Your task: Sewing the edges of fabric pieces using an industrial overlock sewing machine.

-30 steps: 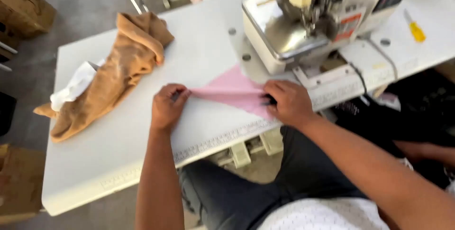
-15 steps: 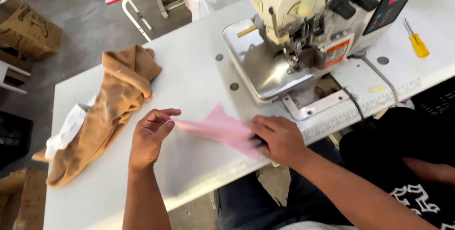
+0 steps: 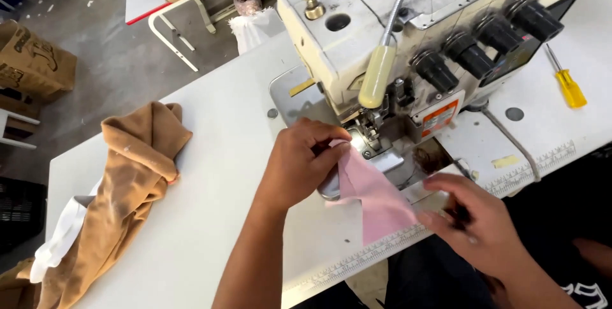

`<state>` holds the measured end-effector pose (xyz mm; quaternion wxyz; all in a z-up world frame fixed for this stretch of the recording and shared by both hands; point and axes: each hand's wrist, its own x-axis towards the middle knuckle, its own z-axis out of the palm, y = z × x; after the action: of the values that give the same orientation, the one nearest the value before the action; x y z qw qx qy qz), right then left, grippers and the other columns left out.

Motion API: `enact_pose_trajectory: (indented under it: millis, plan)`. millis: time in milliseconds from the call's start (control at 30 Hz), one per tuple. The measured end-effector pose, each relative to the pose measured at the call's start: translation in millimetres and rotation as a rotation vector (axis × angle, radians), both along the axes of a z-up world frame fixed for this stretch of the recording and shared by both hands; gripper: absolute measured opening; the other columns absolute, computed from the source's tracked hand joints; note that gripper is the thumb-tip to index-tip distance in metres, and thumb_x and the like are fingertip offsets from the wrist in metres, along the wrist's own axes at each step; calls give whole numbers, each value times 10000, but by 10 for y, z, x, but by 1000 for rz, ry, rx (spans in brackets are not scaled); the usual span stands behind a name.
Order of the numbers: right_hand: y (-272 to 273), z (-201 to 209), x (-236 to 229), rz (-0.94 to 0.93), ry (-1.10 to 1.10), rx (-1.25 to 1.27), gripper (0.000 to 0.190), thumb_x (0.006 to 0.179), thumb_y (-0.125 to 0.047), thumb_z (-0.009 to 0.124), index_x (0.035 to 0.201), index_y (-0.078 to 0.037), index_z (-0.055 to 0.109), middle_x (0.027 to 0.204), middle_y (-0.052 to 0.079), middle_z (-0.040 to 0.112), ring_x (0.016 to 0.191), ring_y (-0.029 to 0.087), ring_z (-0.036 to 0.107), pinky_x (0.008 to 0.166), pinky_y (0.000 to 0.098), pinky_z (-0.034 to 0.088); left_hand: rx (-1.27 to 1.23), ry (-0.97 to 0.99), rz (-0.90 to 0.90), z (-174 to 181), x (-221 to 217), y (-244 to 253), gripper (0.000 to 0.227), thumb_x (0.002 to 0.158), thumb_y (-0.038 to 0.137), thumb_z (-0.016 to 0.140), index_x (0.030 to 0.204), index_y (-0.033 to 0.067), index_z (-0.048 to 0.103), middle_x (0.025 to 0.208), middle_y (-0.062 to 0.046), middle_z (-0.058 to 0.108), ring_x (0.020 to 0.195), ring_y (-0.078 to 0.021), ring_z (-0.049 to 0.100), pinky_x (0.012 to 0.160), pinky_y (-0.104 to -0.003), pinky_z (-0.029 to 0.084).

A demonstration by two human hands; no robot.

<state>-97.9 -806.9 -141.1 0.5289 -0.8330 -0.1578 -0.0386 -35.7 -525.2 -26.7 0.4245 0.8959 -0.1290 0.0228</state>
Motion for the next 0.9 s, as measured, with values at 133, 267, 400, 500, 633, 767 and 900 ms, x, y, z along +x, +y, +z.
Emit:
enact_pose_trajectory:
  millis: [133, 267, 400, 500, 633, 767, 900]
  plan:
    - [244, 60, 248, 137, 209, -13, 388, 872, -289, 754, 1231, -147, 720, 537, -28, 492, 450, 106, 426, 445, 291, 327, 44, 113, 62, 113, -26, -72, 207, 925, 196, 616, 1000, 162, 806, 939, -4, 775, 937, -153, 679, 822, -300, 523]
    - [391, 44, 319, 90, 477, 145, 354, 823, -273, 780, 1115, -72, 793, 963, 17, 848, 854, 117, 764, 709, 293, 575, -24, 133, 80, 161, -50, -94, 161, 918, 176, 630, 948, 124, 780, 840, 29, 744, 746, -106, 647, 683, -270, 504]
    - [266, 4, 296, 127, 415, 166, 227, 844, -248, 808, 801, -29, 853, 593, 36, 663, 510, 129, 510, 487, 322, 385, -104, 203, 180, 142, -50, -111, 130, 886, 193, 711, 950, 128, 803, 852, 32, 761, 757, -75, 626, 706, -234, 522]
    - [174, -66, 287, 137, 595, 270, 226, 880, -187, 809, 779, 15, 807, 540, 58, 537, 466, 135, 454, 449, 327, 341, 102, 90, 89, 197, -33, -145, 256, 922, 203, 530, 882, 135, 774, 855, 16, 779, 872, -185, 667, 793, -326, 492]
    - [105, -183, 226, 89, 732, 327, 240, 867, -161, 815, 812, 72, 837, 599, 111, 633, 496, 188, 552, 478, 326, 411, 181, 23, 125, 66, -21, -215, 274, 920, 196, 506, 711, 139, 673, 717, 15, 697, 761, -209, 559, 769, -348, 412]
    - [54, -195, 131, 132, 759, 421, 259, 862, -173, 812, 863, 80, 867, 560, 109, 599, 438, 166, 469, 451, 298, 308, 195, 47, 277, -57, -24, -294, 193, 861, 203, 592, 675, 170, 633, 665, 85, 633, 826, -162, 576, 819, -393, 335]
    - [182, -238, 176, 62, 671, 572, 211, 846, -135, 821, 882, 25, 689, 648, 91, 561, 425, 156, 448, 415, 278, 344, 279, 42, 352, -211, 256, -227, 418, 838, 245, 742, 617, 148, 401, 570, 35, 483, 809, -222, 536, 781, -416, 311]
